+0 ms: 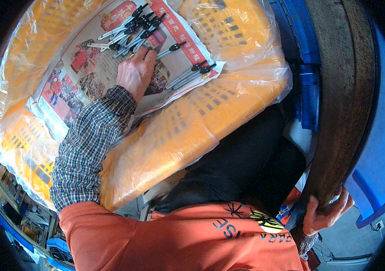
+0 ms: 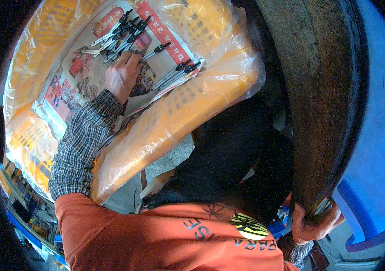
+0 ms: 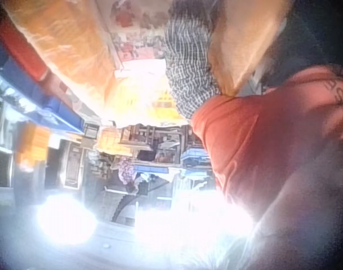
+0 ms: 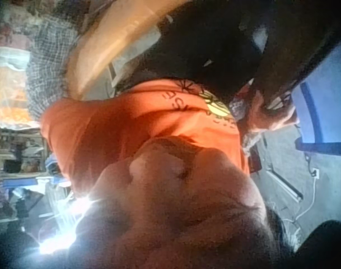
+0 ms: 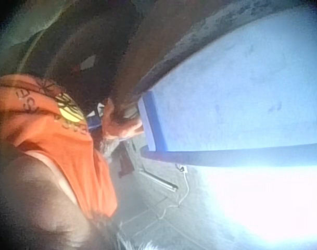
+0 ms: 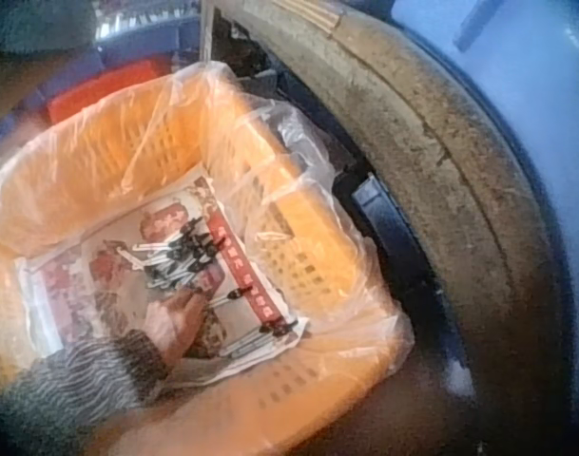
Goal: The person assembles and processes small plastic components using a handheld electric tool.
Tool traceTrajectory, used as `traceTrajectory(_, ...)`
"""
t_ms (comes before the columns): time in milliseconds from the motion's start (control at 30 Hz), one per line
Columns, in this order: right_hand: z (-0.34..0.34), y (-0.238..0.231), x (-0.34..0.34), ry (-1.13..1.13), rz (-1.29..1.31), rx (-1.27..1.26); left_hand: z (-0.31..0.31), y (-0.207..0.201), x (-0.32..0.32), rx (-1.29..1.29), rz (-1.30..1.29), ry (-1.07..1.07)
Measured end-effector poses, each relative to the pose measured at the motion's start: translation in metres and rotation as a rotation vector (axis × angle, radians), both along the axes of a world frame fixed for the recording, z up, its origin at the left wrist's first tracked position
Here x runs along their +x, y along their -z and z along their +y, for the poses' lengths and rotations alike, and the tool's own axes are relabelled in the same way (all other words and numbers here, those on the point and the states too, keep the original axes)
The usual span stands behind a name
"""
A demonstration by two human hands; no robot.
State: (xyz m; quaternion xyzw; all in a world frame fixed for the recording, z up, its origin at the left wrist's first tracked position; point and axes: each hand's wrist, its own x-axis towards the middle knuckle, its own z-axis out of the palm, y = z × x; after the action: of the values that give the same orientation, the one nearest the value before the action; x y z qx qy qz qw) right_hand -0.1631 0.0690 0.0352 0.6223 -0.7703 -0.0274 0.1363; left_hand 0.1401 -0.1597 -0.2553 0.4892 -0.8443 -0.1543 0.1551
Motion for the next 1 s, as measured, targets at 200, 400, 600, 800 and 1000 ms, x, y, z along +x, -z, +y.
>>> traceTrajectory(200, 0.0, -0.001, 0.001, 0.028, -0.042, -0.01, 0.002, -0.006, -0.003, -0.003, -0.055, 0.05)
traceTrajectory(400, 0.001, 0.001, -0.001, -0.007, -0.072, -0.043, 0.007, -0.003, -0.016, 0.173, 0.208, 0.044)
traceTrajectory(600, 0.002, 0.001, -0.001, 0.022, -0.018, -0.012, 0.012, -0.004, -0.029, 0.29, 0.309, 0.084)
traceTrajectory(800, 0.0, 0.002, 0.0, 0.01, -0.062, -0.051, 0.01, 0.0, -0.036, 0.298, 0.317, 0.102)
traceTrajectory(1000, -0.001, 0.002, 0.002, 0.035, -0.084, -0.066, 0.014, -0.006, -0.039, 0.226, 0.317, 0.08)
